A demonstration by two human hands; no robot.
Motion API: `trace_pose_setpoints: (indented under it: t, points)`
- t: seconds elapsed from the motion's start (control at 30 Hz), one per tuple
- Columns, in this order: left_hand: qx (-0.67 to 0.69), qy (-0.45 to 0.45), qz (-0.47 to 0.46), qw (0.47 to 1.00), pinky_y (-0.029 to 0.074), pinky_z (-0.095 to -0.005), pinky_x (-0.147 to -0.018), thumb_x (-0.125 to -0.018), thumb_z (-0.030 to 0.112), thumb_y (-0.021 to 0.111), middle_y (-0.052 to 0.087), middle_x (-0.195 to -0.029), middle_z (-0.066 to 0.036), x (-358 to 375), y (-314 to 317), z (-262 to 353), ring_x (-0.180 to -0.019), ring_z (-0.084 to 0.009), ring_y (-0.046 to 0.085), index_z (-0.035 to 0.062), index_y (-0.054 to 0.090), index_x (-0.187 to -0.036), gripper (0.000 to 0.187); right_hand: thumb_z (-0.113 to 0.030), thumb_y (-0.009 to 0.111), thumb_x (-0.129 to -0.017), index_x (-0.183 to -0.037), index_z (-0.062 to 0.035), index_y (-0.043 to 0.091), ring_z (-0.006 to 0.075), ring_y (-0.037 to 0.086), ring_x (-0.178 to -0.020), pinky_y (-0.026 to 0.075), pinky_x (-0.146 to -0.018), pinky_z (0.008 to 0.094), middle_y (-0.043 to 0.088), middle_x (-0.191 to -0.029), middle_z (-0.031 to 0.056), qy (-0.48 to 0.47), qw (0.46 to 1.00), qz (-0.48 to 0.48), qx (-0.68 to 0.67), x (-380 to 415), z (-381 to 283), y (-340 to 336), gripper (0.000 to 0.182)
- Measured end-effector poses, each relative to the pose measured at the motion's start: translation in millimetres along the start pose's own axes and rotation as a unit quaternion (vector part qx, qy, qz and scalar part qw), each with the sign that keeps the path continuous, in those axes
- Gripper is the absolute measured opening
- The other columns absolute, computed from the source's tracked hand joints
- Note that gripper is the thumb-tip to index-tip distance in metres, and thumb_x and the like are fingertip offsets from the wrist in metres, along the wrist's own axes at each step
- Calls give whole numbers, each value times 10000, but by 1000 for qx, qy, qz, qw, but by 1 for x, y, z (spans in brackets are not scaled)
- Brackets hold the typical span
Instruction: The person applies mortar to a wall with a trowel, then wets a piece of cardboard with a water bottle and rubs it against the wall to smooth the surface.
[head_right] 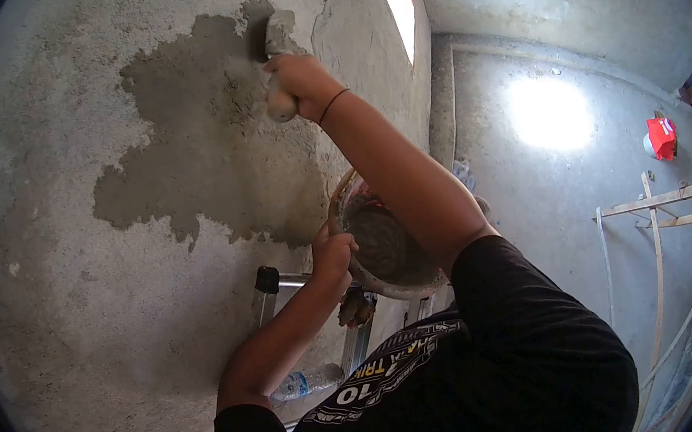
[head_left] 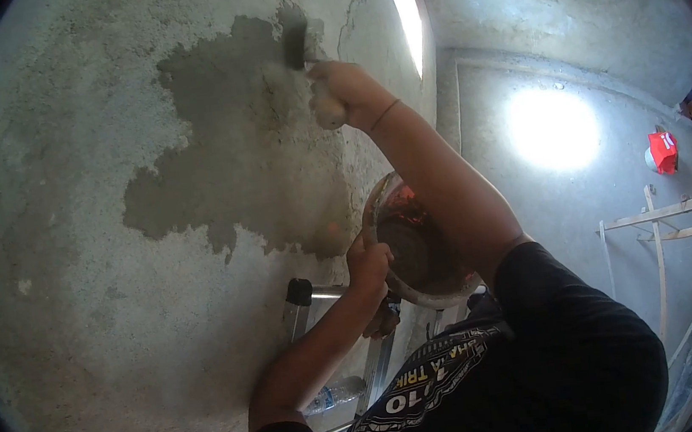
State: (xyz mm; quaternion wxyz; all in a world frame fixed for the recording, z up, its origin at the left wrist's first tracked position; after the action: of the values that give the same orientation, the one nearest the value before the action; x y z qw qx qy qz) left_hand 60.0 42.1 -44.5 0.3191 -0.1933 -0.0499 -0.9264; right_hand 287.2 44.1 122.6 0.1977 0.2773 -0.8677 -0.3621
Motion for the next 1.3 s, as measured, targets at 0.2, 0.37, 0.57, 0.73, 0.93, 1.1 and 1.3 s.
trace_pose_setpoints:
  t: [0.2,0.37,0.57,0.73,0.93,1.1,1.3]
  points:
    - [-12,-46,10,999,398,-270,-559,-592,-57,498,511,-732,-27,1,-1,-5,-647,-140,474,7,586,-919,344,-125,581,-843,-1116,79,488,218,575,-591,490,-529,339,550,-757,132,-96,978,-148,115,37,-61,60,353]
    - [8,-38,-3,999,397,-265,-560,-586,-56,497,506,-717,-22,2,2,-4,-634,-140,475,6,583,-906,337,-204,539,-883,-1172,-34,467,137,529,-536,437,-473,282,524,-692,56,-136,948,-286,29,98,-77,40,344]
    - [-39,-22,18,999,395,-275,-540,-574,-31,501,510,-720,-31,-5,-5,-11,-636,-149,485,0,585,-931,368,-105,587,-844,-1098,-35,452,143,547,-550,457,-468,279,532,-738,47,-10,965,26,261,176,8,-102,295]
    - [-20,-22,26,999,405,-280,-545,-582,-14,507,520,-710,-43,6,-2,0,-628,-154,487,-11,594,-959,387,-85,599,-828,-1090,-41,480,146,553,-550,473,-471,281,555,-803,54,154,945,80,277,252,67,-177,291]
    - [-18,-6,2,1000,400,-271,-546,-603,-15,502,523,-696,-37,0,2,-1,-618,-142,488,-6,609,-921,336,-110,554,-857,-1216,-29,467,150,583,-562,489,-483,265,598,-858,79,237,846,-7,477,269,70,-212,379]
    - [-10,14,0,1000,390,-258,-541,-620,-29,491,525,-680,-27,8,3,2,-599,-124,478,0,609,-889,296,-139,550,-855,-1162,-14,490,252,631,-655,509,-588,358,628,-789,166,159,567,-180,788,229,77,-206,337]
    - [24,10,-33,999,390,-256,-546,-627,-51,489,534,-690,-20,12,12,-1,-596,-122,478,7,606,-877,281,-113,545,-806,-1029,-28,567,309,659,-774,529,-662,408,649,-801,158,74,377,-213,898,174,87,-169,239]
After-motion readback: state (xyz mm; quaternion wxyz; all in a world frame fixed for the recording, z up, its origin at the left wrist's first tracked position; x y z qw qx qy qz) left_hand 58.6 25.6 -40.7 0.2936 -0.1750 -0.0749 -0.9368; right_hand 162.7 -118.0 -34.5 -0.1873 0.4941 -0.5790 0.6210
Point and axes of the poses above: each hand's wrist, its own x-axis away from the middle knuckle, its own y-axis out of the palm, z = x × y, the point moved 9 cm from there along -x, towards the middle knuckle
